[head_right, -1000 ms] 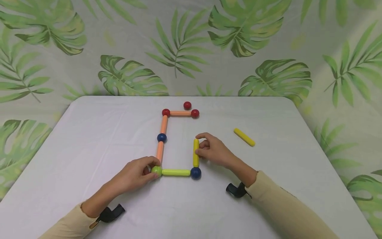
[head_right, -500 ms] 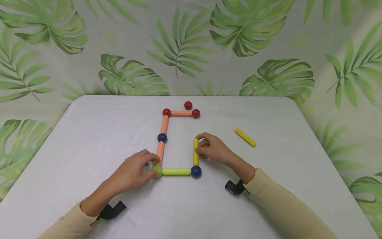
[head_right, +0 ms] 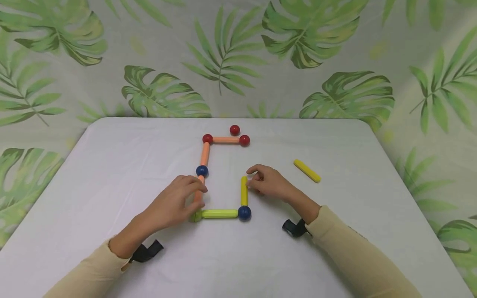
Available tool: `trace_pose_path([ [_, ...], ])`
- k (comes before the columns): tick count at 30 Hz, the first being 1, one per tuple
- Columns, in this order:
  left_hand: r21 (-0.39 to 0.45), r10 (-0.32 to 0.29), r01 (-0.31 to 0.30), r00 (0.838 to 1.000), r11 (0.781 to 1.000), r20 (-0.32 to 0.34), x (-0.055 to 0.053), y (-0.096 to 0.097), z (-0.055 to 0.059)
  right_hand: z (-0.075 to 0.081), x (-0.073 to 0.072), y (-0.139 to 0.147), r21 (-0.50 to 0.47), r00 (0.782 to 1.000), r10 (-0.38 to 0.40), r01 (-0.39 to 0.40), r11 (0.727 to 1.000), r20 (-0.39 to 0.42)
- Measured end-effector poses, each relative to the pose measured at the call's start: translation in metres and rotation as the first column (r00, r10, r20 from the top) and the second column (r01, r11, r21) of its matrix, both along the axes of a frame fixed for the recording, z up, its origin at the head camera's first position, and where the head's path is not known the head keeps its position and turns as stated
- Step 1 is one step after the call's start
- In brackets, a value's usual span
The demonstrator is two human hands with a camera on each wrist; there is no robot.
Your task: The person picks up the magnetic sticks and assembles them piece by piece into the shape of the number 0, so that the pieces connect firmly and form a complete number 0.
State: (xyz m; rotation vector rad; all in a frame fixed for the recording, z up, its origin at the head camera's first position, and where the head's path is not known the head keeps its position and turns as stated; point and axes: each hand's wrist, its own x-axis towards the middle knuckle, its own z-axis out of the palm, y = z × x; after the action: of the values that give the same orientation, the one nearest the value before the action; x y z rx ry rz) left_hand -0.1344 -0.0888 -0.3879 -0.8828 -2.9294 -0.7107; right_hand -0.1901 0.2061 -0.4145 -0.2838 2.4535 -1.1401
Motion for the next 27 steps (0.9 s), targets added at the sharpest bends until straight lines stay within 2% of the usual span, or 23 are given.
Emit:
trace_pose_path([
  [2, 0.036, 0.038, -0.037, 0.999, 0.999, -0.006, -0.012, -0.006, 0.003, 0.001, -0.004, 0.001, 0.014, 1.0, -0.007, 0.007, 1.0, -0.003],
  [4, 0.073, 0.064, -0.065, 0.998, 0.995, 0.021, -0.025, -0.011, 0.006, 0.002, -0.007, 0.002, 0.025, 1.0, -0.012, 0.012, 1.0, -0.009],
  [7, 0.098, 0.075, -0.083, 0.993, 0.992, 0.086, -0.045, -0.018, 0.006, 0.004, -0.012, 0.004, 0.044, 0.999, -0.02, 0.021, 0.999, -0.026],
  [10, 0.119, 0.057, -0.078, 0.984, 0.99, 0.172, -0.066, -0.02, 0.001, 0.011, -0.019, 0.007, 0.067, 0.998, -0.034, 0.038, 0.997, -0.058],
  [12, 0.149, 0.034, -0.073, 0.968, 0.986, 0.25, -0.079, -0.02, -0.004, 0.018, -0.027, 0.009, 0.072, 0.994, -0.044, 0.051, 0.996, -0.102],
  [15, 0.197, 0.004, -0.086, 0.923, 0.977, 0.384, -0.093, -0.02, -0.011, 0.033, -0.044, 0.012, 0.057, 0.981, -0.083, 0.094, 0.994, -0.174],
  [17, 0.217, -0.007, -0.099, 0.898, 0.971, 0.44, -0.098, -0.022, -0.016, 0.041, -0.058, 0.011, 0.03, 0.969, -0.124, 0.133, 0.991, -0.215],
  [18, 0.219, -0.006, -0.105, 0.891, 0.97, 0.454, -0.1, -0.022, -0.019, 0.044, -0.065, 0.01, 0.014, 0.963, -0.145, 0.152, 0.988, -0.229],
  [21, 0.225, 0.002, -0.121, 0.884, 0.967, 0.467, -0.102, -0.025, -0.025, 0.047, -0.087, 0.001, -0.025, 0.95, -0.191, 0.191, 0.981, -0.247],
  [23, 0.234, 0.0, -0.125, 0.881, 0.964, 0.473, -0.102, -0.026, -0.028, 0.046, -0.102, -0.008, -0.016, 0.948, -0.193, 0.195, 0.981, -0.252],
  [27, 0.267, -0.024, -0.132, 0.859, 0.955, 0.512, -0.101, -0.028, -0.027, 0.038, -0.129, -0.027, 0.084, 0.956, -0.14, 0.167, 0.982, -0.259],
])
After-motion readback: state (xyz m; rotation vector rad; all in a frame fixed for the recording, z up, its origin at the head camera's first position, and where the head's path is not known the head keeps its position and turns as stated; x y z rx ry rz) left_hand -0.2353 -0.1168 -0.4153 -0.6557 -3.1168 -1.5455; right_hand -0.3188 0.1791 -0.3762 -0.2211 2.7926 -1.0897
